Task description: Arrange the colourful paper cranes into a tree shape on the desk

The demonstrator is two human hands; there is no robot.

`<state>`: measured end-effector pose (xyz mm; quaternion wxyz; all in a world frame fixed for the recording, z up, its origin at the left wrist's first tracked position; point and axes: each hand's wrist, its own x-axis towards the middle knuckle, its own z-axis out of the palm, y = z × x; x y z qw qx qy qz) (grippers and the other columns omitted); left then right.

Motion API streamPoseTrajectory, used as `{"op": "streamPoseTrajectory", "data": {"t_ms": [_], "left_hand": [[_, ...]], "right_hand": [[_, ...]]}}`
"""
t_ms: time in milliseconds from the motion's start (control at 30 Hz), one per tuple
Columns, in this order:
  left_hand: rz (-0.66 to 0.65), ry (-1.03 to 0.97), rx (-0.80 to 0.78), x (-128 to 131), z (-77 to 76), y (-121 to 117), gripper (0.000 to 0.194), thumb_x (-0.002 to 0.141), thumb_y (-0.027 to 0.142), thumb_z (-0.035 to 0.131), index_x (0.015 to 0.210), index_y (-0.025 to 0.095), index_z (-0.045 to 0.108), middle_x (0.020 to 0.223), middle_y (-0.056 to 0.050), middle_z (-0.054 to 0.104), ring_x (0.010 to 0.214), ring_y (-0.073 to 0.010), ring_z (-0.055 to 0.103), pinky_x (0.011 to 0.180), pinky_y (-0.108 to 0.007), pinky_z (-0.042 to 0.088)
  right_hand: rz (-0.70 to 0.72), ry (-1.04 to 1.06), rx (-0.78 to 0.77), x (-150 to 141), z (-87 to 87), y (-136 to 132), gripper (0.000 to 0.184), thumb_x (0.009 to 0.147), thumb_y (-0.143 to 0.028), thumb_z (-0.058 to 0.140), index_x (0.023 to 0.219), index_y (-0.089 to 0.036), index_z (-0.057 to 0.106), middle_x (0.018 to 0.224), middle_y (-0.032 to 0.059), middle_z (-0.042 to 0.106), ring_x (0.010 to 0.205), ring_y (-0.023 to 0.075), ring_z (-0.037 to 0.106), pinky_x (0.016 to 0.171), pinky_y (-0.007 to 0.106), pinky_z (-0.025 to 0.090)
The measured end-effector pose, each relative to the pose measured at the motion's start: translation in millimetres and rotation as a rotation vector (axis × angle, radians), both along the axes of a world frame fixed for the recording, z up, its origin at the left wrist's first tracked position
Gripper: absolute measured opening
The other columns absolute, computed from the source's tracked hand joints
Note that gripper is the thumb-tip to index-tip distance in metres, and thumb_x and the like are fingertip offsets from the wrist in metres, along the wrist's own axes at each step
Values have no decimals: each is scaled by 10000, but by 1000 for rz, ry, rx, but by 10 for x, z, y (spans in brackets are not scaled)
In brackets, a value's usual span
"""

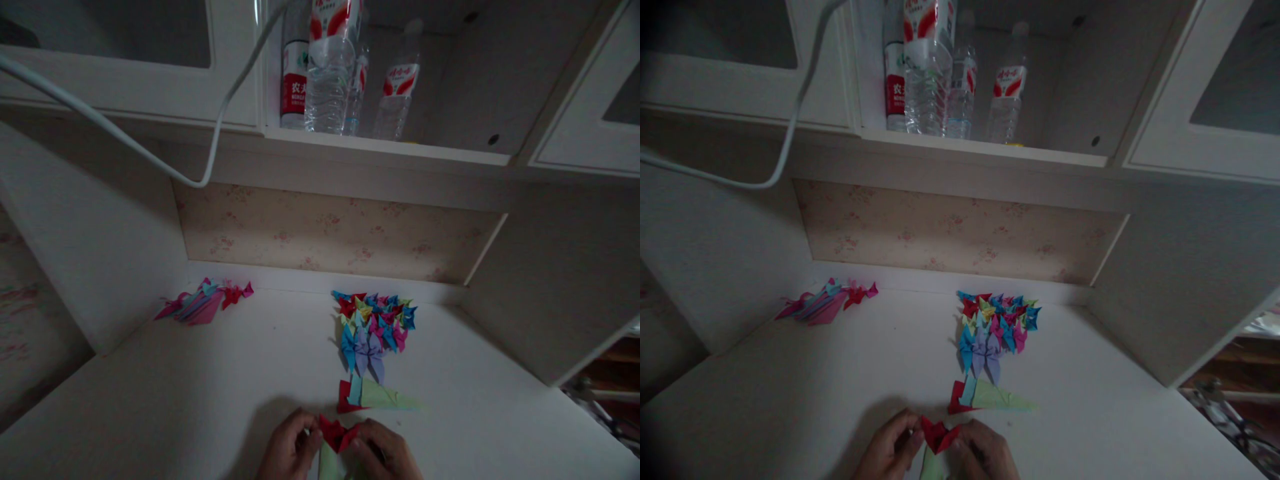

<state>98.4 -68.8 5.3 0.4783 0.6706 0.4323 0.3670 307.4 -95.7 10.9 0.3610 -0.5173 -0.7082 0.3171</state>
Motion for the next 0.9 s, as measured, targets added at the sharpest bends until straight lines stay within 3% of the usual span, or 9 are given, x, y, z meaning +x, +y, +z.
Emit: {"op": "streamPoseTrajectory", "data": {"t_ms": [133, 300, 567, 900], "left_hand": [[15, 53, 52, 0, 66, -1, 404, 884, 496, 465, 820, 155, 671, 774, -52, 595, 670, -149, 533, 601, -222, 387], [39, 15, 38, -20, 80, 22, 385, 883, 492, 473, 837, 160, 662, 800, -52, 608, 671, -147, 546, 608, -222, 406], [134, -64, -88, 0, 22, -23, 472, 799, 632, 511, 790, 177, 633, 677, 5, 545, 569, -118, 467, 530, -217, 367], [-2, -89, -197, -48, 126, -41, 434, 806, 585, 552, 833, 158, 627, 574, 59, 427, 510, -86, 371, 476, -202, 272]], "right_hand": [[-33, 51, -23, -40, 61, -27, 398, 916, -473, 431, 812, -183, 683, 771, 66, 681, 706, 175, 601, 650, 254, 450], [-32, 96, -30, -77, -33, 7, 392, 904, -485, 455, 850, -186, 702, 794, 73, 696, 717, 184, 615, 660, 266, 463], [-16, 45, 26, -95, -83, 61, 396, 884, -493, 484, 823, -194, 735, 726, 63, 701, 650, 169, 609, 597, 239, 457], [2, 137, -55, -111, 53, 17, 382, 886, -496, 489, 876, -205, 737, 828, 68, 720, 766, 200, 632, 713, 273, 492]]}}
